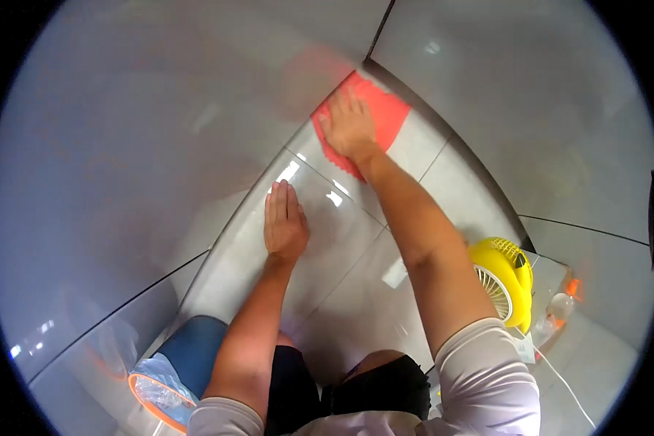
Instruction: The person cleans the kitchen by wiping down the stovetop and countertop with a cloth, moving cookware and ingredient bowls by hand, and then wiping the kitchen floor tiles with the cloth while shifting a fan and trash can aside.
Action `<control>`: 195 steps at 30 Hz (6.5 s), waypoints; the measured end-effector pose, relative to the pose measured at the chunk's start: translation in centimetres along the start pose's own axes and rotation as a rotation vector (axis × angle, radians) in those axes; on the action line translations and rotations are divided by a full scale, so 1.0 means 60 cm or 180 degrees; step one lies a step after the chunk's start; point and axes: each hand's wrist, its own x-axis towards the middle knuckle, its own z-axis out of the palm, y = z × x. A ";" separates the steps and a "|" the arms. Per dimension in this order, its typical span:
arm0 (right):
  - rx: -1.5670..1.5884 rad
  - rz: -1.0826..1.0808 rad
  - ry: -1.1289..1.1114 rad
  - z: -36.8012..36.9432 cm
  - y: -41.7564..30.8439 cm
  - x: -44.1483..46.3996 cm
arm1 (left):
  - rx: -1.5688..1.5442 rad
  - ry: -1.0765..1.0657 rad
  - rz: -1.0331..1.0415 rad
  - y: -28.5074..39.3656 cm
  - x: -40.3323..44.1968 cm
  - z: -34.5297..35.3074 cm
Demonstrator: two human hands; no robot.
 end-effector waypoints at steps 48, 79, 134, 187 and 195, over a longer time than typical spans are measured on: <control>0.0856 -0.0998 0.0223 0.056 -0.111 -0.440 | -0.0812 0.0273 -0.0798 -0.025 -0.107 -0.037; 0.1123 0.0956 0.0411 0.075 -0.144 -0.751 | -0.0390 -0.0517 0.0271 0.124 -0.180 -0.071; 0.2866 0.4177 0.2858 0.034 0.292 -0.848 | -0.2672 -0.3079 0.1072 0.597 -0.022 0.038; 0.2894 0.2991 0.1663 -0.012 -0.124 -1.094 | 0.0863 -0.3652 0.1678 0.275 -0.386 -0.156; 0.1990 0.1794 0.0711 -0.132 -0.219 -1.133 | 0.0243 -0.3505 0.1076 0.219 -0.422 -0.219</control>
